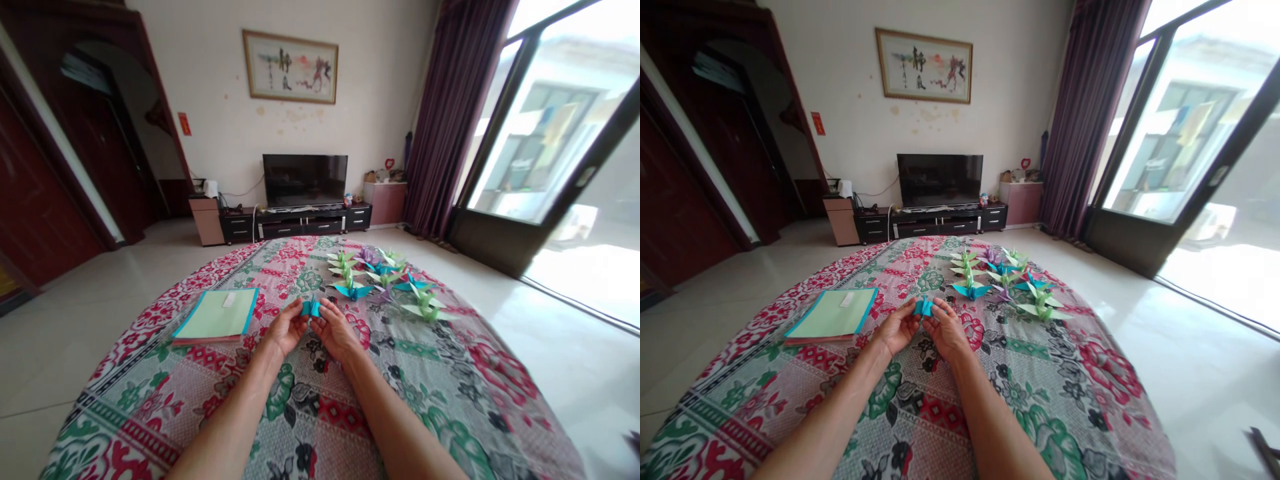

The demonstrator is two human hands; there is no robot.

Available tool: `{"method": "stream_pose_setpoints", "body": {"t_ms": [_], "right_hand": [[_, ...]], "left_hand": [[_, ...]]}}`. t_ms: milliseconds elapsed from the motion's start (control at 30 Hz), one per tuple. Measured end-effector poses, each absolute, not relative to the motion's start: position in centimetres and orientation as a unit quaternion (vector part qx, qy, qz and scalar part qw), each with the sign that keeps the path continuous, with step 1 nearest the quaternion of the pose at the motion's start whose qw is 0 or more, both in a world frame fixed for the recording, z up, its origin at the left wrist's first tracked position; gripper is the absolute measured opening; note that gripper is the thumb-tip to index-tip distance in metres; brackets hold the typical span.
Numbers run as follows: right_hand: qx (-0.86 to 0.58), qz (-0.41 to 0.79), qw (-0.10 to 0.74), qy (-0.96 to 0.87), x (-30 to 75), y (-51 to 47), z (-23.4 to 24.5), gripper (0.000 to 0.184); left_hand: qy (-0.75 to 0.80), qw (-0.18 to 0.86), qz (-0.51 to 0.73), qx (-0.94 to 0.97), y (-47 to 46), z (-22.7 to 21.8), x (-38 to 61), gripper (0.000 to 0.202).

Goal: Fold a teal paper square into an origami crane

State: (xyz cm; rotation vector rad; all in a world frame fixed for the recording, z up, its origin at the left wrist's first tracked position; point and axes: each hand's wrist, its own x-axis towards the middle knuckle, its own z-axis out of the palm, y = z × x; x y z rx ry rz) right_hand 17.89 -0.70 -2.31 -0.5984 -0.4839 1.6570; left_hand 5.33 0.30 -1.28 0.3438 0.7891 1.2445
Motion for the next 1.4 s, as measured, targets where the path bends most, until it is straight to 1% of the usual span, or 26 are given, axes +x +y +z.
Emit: {"method": "stream_pose_setpoints", "body": {"t_ms": [333, 633, 1400], "right_hand": [[-0.233, 0.725, 0.617, -0.198, 17.74, -0.58, -2.43, 0.039], [-0.228, 0.727, 0.62, -0.188, 17.89, -0.42, -2.68, 0.036], [-0.219, 0.734, 0.619, -0.174, 17.84, -0.16, -3.19, 0.04]], "left_hand": [[0.329, 0.74, 0.572, 0.129, 0.52, -1.67, 5.29, 0.015], [0.326, 0.736, 0.581, 0.12, 0.46, -1.48, 5.41, 0.014], [0.335, 0.713, 0.605, 0.115, 0.46, -1.58, 5.58, 0.013]]}}
